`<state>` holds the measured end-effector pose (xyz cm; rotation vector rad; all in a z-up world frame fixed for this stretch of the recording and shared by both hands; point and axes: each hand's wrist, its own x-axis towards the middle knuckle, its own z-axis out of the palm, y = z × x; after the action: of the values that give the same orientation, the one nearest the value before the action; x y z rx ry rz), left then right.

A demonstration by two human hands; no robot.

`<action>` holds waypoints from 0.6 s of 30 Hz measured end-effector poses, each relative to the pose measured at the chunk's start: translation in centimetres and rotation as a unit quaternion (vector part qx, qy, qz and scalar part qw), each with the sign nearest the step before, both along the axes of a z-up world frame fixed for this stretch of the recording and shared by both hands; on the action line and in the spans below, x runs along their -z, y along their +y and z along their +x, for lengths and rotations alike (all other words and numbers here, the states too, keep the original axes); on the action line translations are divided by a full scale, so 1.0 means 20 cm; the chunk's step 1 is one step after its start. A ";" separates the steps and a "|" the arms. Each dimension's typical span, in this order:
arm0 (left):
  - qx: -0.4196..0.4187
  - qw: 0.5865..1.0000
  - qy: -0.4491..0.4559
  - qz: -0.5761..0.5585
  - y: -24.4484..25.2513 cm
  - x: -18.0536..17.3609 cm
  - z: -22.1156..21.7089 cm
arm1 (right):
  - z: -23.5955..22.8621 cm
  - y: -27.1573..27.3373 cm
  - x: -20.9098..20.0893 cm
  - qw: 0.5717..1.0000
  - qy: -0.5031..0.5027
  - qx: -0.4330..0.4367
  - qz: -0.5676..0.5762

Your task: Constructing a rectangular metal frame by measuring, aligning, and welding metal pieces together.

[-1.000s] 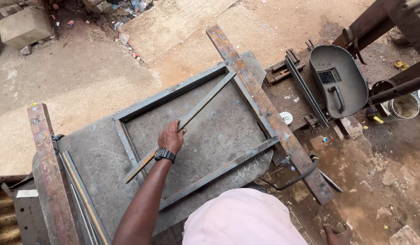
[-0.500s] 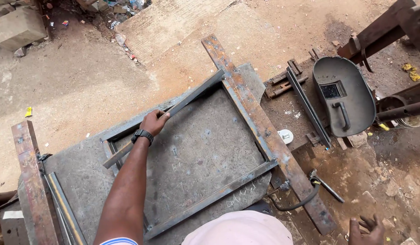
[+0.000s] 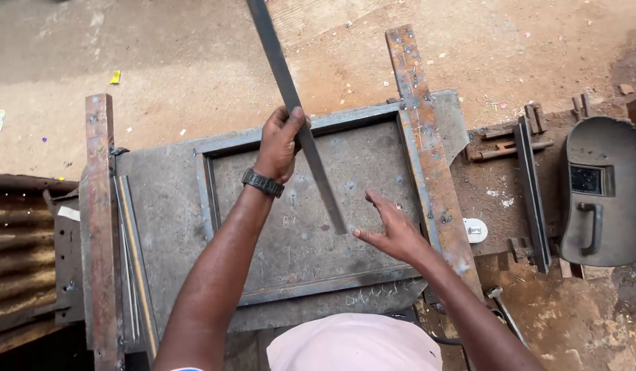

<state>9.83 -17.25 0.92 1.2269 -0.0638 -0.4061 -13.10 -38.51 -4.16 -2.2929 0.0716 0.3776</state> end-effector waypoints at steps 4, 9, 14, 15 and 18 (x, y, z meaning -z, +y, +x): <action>-0.078 0.996 -0.045 0.012 0.02 -0.02 0.05 | 0.24 -0.08 -0.01 0.996 -0.026 0.072 -0.035; -0.160 0.970 0.181 0.022 0.15 0.36 0.01 | 0.46 -0.30 -0.03 0.984 -0.149 0.017 -0.098; -0.167 0.949 0.266 -0.031 0.14 0.67 0.05 | 0.73 -0.43 0.03 0.973 -0.124 -0.024 -0.191; -0.162 0.943 0.288 -0.046 0.12 0.72 0.07 | 0.78 -0.45 0.02 0.956 -0.145 -0.028 -0.255; -0.151 0.937 0.313 -0.032 0.05 0.81 0.11 | 0.98 -0.55 0.24 0.939 -0.116 -0.033 -0.322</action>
<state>11.94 -16.33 -15.31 0.9757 0.6480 -0.5023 6.60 -49.56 -9.04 -2.9798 -0.0052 0.1173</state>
